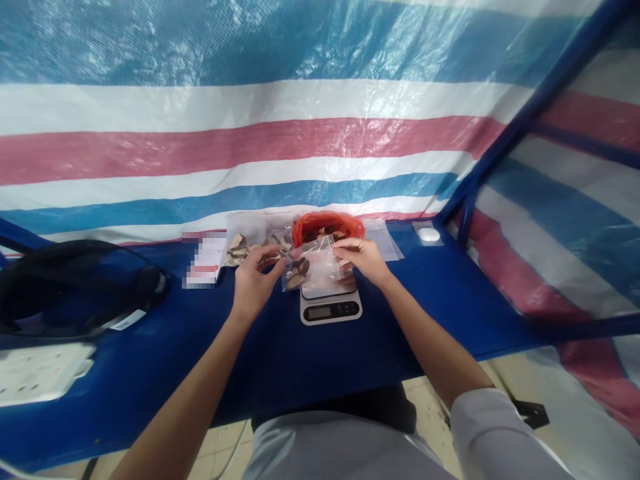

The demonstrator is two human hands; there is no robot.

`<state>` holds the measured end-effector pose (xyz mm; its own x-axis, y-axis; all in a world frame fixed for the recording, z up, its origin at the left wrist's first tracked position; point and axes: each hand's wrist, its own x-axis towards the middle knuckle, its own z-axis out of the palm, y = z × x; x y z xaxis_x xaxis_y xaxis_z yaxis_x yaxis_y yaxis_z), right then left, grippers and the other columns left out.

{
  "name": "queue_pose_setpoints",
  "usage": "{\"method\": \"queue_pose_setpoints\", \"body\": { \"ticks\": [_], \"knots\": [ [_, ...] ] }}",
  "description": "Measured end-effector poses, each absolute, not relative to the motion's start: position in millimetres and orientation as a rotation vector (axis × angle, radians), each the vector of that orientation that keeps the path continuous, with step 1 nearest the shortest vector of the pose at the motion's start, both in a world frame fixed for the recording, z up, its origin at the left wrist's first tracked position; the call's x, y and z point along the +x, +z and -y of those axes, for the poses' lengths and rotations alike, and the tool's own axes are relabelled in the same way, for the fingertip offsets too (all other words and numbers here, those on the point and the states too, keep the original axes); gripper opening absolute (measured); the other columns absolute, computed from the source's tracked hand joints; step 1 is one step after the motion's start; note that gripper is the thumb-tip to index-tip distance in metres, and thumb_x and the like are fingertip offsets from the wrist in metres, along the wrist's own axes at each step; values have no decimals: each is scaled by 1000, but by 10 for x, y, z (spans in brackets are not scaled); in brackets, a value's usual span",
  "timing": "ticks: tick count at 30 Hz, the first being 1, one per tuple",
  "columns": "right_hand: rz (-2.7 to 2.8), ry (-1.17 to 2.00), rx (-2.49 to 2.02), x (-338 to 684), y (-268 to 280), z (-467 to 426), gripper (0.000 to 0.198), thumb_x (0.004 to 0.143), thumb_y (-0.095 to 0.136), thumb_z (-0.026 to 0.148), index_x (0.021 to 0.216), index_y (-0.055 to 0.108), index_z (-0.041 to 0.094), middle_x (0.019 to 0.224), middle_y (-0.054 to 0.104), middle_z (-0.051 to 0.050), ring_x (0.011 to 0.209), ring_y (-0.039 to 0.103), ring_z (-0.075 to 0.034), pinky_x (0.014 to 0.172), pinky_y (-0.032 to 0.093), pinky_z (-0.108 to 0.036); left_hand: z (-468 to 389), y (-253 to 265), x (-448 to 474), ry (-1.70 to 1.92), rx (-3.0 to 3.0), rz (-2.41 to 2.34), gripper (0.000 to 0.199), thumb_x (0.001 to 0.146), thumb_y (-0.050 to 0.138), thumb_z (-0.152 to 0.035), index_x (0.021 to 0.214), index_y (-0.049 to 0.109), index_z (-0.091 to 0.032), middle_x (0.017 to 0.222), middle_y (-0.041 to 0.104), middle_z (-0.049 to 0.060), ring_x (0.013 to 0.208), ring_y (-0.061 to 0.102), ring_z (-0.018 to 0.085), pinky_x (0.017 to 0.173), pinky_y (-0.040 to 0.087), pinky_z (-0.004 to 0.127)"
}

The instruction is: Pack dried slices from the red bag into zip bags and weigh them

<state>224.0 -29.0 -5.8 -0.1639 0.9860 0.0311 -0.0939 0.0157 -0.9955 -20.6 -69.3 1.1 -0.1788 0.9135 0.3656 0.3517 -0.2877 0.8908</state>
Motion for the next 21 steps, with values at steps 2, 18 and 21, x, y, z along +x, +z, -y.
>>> {"method": "queue_pose_setpoints", "body": {
  "ticks": [2, 18, 21],
  "knots": [
    [1308, 1380, -1022, 2221, -25, 256, 38, 60, 87, 44, 83, 77, 16, 72, 69, 0, 64, 68, -15, 55, 64, -29, 698, 107, -146, 1479, 1836, -1497, 28, 78, 74, -38, 98, 74, -20, 101, 74, 7, 91, 69, 22, 90, 54, 38],
    [1559, 1547, -1020, 2210, 289, 11, 25, 68, 83, 27, 91, 80, 18, 85, 76, -2, 68, 71, -13, 59, 63, -24, 266, 293, 292, 989, 1745, -1354, 41, 88, 61, -48, 61, 70, -18, 54, 68, 5, 51, 63, 17, 53, 45, 25],
    [1587, 1586, -1002, 2209, 307, -24, 29, 72, 82, 29, 99, 80, 19, 90, 77, -4, 76, 73, -15, 62, 63, -24, 190, 267, 262, 960, 1677, -1341, 47, 88, 61, -54, 61, 70, -16, 55, 67, 6, 50, 62, 16, 50, 45, 25]
  ]
}}
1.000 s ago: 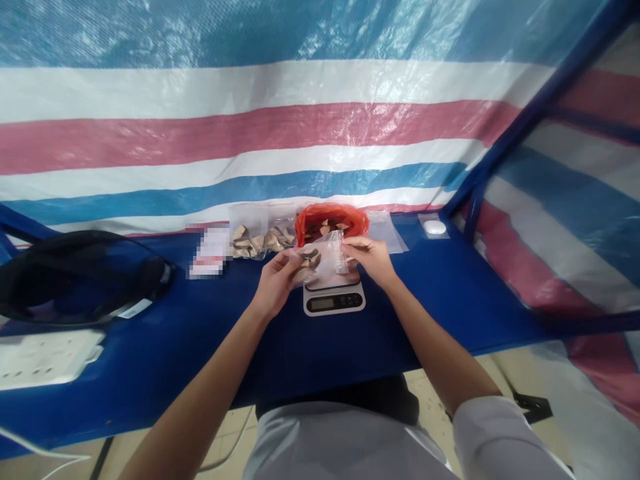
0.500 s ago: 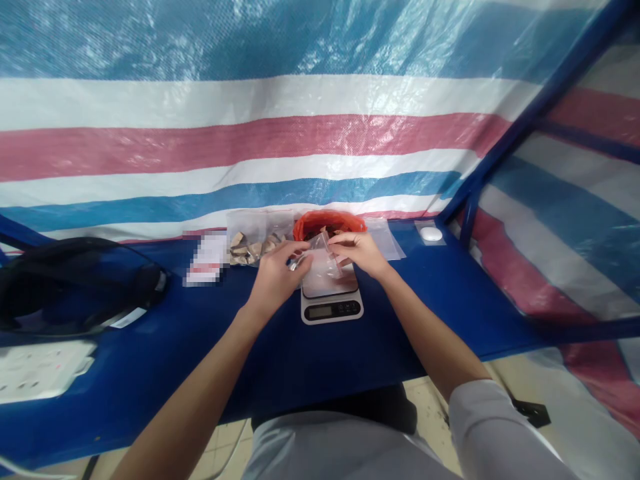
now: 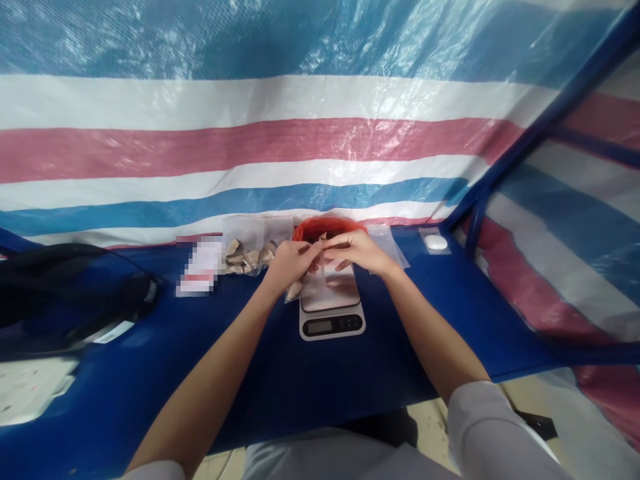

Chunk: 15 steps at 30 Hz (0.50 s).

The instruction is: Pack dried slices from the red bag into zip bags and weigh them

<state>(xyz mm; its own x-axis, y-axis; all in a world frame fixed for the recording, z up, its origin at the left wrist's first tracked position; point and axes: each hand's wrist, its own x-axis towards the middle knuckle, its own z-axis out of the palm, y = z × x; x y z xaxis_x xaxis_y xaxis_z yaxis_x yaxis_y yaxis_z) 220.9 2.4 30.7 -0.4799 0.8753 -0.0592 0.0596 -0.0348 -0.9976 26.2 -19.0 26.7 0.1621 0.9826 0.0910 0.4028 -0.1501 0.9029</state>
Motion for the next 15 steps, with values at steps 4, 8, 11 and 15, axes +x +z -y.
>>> {"method": "queue_pose_setpoints", "body": {
  "ticks": [4, 8, 11, 15],
  "knots": [
    [1605, 1603, -1021, 2222, 320, -58, 31, 74, 82, 32, 102, 80, 19, 93, 78, -5, 80, 74, -17, 63, 63, -25, 116, 204, 236, 967, 1470, -1280, 44, 80, 70, -58, 71, 74, -14, 59, 68, 5, 51, 60, 14, 47, 44, 23],
    [1620, 1585, -1053, 2243, 316, -84, 28, 74, 82, 32, 99, 80, 19, 89, 78, -5, 75, 73, -15, 61, 63, -23, 69, 142, 224, 960, 1228, -1100, 38, 70, 82, -52, 74, 77, -14, 69, 72, 7, 57, 64, 15, 53, 53, 24],
    [1631, 1560, -1067, 2257, 304, -100, 26, 74, 81, 32, 97, 81, 19, 88, 78, -4, 74, 72, -15, 60, 63, -23, 48, 140, 217, 931, 1126, -1000, 34, 66, 87, -46, 74, 77, -14, 70, 73, 6, 58, 65, 14, 58, 57, 24],
    [1718, 1509, -1048, 2266, 288, -105, 25, 77, 79, 36, 96, 81, 20, 90, 77, -3, 75, 72, -15, 57, 62, -22, 46, 170, 233, 921, 1073, -976, 35, 61, 91, -44, 73, 77, -14, 70, 73, 6, 58, 66, 15, 59, 59, 26]
  ]
}}
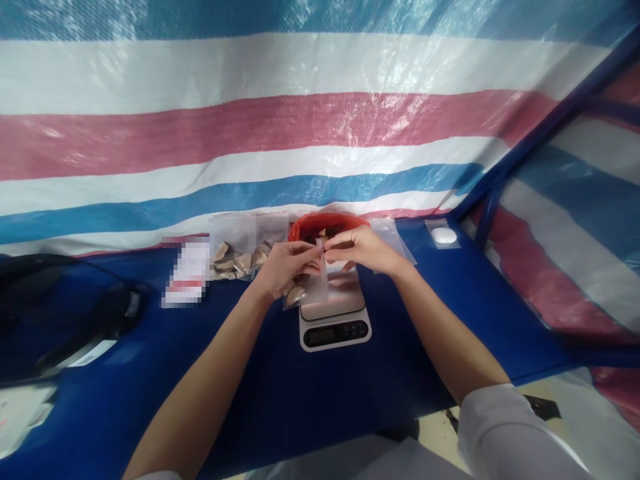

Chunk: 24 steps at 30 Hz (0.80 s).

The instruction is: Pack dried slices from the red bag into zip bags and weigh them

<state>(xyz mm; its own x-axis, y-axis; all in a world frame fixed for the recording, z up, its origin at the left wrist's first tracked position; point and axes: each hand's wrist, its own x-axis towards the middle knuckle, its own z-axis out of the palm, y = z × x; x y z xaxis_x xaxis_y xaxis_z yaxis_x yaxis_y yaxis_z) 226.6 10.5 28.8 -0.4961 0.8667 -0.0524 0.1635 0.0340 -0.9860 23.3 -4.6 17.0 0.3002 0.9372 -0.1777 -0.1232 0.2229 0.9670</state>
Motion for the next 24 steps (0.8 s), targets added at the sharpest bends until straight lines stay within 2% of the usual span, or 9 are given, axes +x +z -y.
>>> {"method": "queue_pose_setpoints", "body": {
  "ticks": [5, 12, 16, 24],
  "knots": [
    [1784, 1443, -1075, 2229, 289, -73, 28, 78, 77, 42, 95, 80, 20, 86, 75, -3, 76, 71, -17, 55, 62, -23, 77, 161, 281, 974, 1080, -1047, 43, 55, 92, -49, 72, 76, -13, 66, 72, 6, 54, 65, 15, 57, 57, 26],
    [1852, 1353, -1122, 2173, 320, -22, 15, 80, 72, 31, 88, 80, 21, 85, 74, -1, 77, 71, -16, 52, 59, -19, 127, 148, 296, 1042, 1255, -1114, 43, 63, 87, -54, 73, 76, -13, 66, 73, 7, 59, 66, 16, 57, 55, 25],
    [1835, 1343, -1177, 2187, 361, -2, 12, 79, 71, 27, 77, 78, 19, 75, 71, -1, 70, 69, -14, 52, 58, -18, 140, 189, 283, 1025, 1310, -1107, 37, 67, 85, -50, 68, 75, -14, 66, 72, 7, 61, 66, 17, 59, 56, 27],
    [1709, 1480, -1233, 2193, 366, -27, 8, 74, 74, 24, 70, 76, 17, 67, 70, -2, 63, 69, -14, 50, 56, -19, 114, 191, 233, 954, 1375, -1109, 33, 69, 83, -48, 70, 76, -15, 64, 71, 5, 56, 63, 15, 55, 53, 25]
  ]
}}
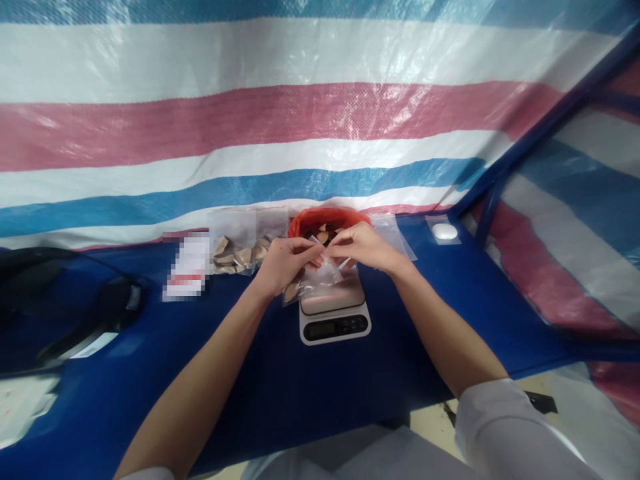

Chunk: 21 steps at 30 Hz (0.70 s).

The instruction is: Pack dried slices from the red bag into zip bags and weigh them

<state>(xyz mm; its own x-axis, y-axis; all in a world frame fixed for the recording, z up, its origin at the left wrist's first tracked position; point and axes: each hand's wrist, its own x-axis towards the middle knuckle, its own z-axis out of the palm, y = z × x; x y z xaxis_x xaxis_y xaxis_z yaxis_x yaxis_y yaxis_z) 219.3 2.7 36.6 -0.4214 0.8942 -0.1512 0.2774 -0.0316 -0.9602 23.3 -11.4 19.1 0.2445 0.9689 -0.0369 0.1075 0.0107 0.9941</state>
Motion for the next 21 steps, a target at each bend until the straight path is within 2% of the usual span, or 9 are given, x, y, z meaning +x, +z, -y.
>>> {"method": "queue_pose_setpoints", "body": {
  "ticks": [10, 15, 21],
  "knots": [
    [1662, 1529, -1244, 2165, 239, -70, 6, 73, 71, 20, 71, 76, 18, 67, 71, -2, 60, 68, -15, 55, 59, -24, 94, 170, 163, 845, 1438, -1139, 30, 72, 79, -45, 71, 75, -16, 63, 70, 5, 52, 60, 13, 49, 44, 22],
    [1587, 1521, -1291, 2233, 308, -83, 5, 72, 73, 19, 68, 73, 15, 65, 72, -4, 58, 68, -13, 53, 56, -19, 89, 229, 114, 859, 1458, -1164, 29, 71, 78, -44, 68, 73, -15, 61, 68, 4, 52, 58, 12, 50, 45, 23],
    [1566, 1501, -1348, 2264, 446, -43, 5, 78, 69, 16, 75, 72, 14, 71, 74, -6, 61, 70, -12, 53, 56, -17, 114, 364, 47, 814, 1610, -1250, 23, 73, 72, -37, 65, 69, -16, 59, 64, 1, 50, 53, 10, 50, 43, 22]
  ]
}}
